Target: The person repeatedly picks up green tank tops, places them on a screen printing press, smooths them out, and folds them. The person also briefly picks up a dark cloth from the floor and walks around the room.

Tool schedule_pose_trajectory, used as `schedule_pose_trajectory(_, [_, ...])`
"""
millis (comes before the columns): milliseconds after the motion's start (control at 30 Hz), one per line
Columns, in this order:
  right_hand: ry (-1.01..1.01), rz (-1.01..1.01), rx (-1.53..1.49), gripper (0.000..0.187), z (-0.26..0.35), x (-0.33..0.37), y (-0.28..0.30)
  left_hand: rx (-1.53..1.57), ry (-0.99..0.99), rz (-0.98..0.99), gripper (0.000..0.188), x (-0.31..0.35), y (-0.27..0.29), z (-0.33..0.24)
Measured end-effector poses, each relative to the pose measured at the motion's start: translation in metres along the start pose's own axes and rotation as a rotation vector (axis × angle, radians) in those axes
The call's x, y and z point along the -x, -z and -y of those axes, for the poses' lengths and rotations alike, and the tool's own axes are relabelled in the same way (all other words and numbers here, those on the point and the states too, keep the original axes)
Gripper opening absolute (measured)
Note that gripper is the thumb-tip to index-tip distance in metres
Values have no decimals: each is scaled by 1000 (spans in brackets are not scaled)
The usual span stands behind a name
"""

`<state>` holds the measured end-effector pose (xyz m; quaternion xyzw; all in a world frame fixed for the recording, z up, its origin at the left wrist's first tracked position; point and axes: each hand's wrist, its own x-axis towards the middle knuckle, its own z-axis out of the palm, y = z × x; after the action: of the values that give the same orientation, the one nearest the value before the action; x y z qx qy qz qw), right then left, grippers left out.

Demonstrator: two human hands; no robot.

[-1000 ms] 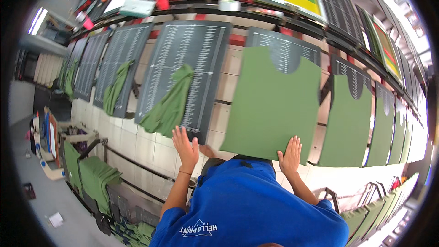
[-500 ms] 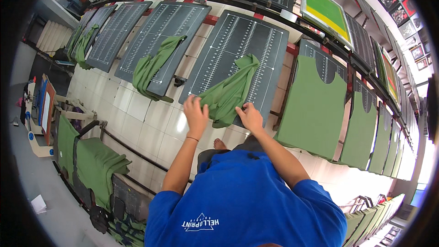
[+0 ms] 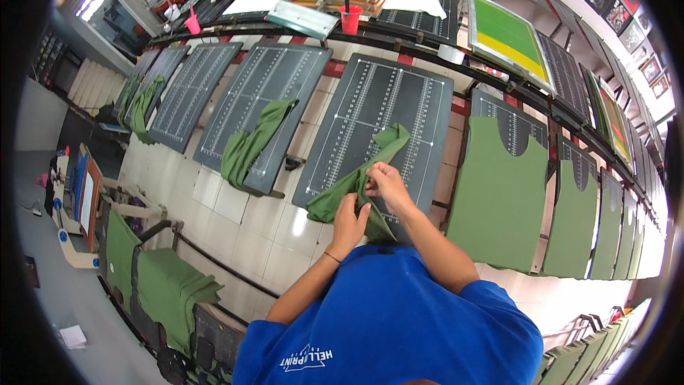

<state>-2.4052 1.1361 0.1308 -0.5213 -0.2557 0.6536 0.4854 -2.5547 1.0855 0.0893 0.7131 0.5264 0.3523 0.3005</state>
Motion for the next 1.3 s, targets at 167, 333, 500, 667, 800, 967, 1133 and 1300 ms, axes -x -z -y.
schedule_pose_trajectory(167, [55,-82,-197,13,18,-25,0,496,374,395,26,-8,-12,-2])
schedule_pose_trajectory(333, [391,-57,-248,17,34,-28,25,14,94,538,39,-25,25,-24])
schedule_pose_trajectory(500, [568,207,503,100,-8,52,15,1197,465,462,32,-103,109,-106])
schedule_pose_trajectory(667, [414,7,657,27,44,86,1,1316,128,74,25,-143,178,-151])
schedule_pose_trajectory(800, [762,-594,1120,31,133,82,44,1120,-95,30,19,-232,234,-142])
schedule_pose_trajectory(967, [960,-1134,1428,28,253,19,104,1096,85,-29,18,-392,187,-82])
schedule_pose_trajectory(1133, [1218,-1336,1324,32,291,95,58,1184,-110,-73,20,-361,219,-132])
schedule_pose_trajectory(1300, [1182,-1183,1249,35,213,155,18,949,-131,-65,21,-275,239,-87])
